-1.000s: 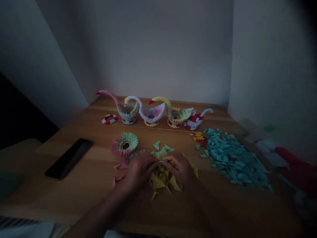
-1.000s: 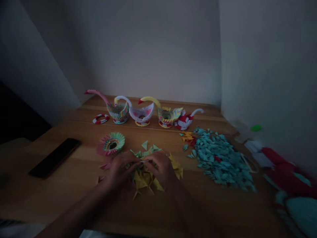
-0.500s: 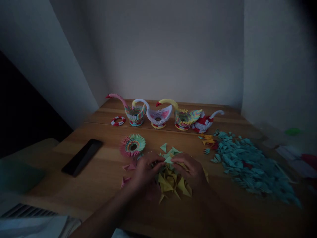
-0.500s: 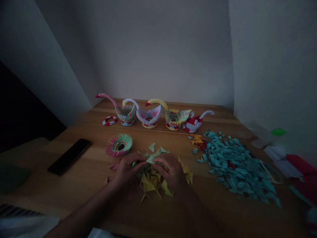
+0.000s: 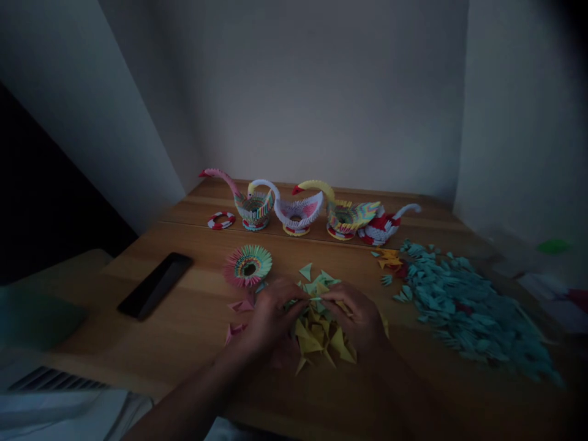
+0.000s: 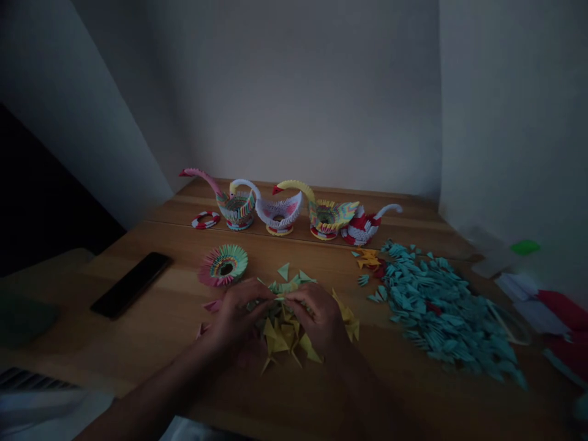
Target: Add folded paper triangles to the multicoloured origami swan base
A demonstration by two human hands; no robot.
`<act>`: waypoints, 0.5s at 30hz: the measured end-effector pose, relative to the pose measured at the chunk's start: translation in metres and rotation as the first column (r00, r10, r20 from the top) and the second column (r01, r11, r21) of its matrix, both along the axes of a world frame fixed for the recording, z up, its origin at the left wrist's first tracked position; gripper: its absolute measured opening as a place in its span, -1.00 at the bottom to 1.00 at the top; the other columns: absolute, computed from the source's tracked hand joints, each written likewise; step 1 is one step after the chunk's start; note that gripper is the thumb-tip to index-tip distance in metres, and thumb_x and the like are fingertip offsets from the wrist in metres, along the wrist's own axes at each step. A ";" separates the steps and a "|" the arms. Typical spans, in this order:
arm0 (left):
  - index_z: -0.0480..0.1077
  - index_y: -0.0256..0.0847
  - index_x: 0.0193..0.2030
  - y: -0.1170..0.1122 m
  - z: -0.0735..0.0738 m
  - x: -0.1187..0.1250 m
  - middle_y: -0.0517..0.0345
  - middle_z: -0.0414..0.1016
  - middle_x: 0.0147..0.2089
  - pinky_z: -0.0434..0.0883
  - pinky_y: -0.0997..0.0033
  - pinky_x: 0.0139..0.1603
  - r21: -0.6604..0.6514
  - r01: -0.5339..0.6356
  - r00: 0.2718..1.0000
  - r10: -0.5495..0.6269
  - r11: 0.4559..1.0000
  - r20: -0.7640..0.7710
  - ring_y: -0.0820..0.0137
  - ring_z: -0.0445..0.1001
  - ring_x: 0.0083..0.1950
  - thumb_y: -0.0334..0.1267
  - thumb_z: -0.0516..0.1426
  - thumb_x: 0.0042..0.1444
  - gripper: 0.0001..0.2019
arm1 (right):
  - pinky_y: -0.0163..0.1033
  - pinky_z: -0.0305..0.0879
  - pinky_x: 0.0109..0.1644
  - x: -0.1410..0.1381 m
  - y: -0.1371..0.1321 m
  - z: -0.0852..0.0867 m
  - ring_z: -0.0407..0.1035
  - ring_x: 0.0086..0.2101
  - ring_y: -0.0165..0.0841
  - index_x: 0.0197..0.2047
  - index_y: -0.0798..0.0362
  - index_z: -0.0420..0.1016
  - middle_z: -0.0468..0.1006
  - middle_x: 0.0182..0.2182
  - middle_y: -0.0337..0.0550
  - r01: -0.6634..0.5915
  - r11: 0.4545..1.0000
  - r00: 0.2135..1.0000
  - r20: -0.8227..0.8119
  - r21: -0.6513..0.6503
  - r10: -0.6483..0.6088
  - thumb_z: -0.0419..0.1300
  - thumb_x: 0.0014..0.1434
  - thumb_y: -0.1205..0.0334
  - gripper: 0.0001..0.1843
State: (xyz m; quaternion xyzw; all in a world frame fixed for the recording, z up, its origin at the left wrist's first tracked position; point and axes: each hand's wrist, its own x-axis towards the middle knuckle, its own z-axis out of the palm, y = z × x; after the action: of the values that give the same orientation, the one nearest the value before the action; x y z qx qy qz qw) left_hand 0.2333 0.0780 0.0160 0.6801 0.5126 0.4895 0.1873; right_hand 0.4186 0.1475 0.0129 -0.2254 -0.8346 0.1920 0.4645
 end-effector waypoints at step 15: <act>0.50 -0.23 -0.26 0.011 0.001 -0.033 0.10 0.53 -0.29 0.34 0.42 -0.16 0.180 -0.384 0.916 0.350 0.906 0.195 0.39 0.45 -0.22 -0.25 0.13 0.23 -0.86 | -0.15 0.35 -0.08 0.012 0.013 0.017 0.46 -0.18 -0.26 -0.13 -0.03 0.53 0.59 -0.23 -0.12 0.182 0.983 0.982 0.049 0.035 -0.184 0.10 0.30 0.23 -0.82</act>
State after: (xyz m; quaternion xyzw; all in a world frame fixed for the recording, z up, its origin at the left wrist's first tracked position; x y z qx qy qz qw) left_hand 0.2005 0.0885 0.0172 0.5463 0.5594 0.6208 0.0573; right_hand 0.4306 0.1601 0.0295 -0.2991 -0.8250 0.1300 0.4615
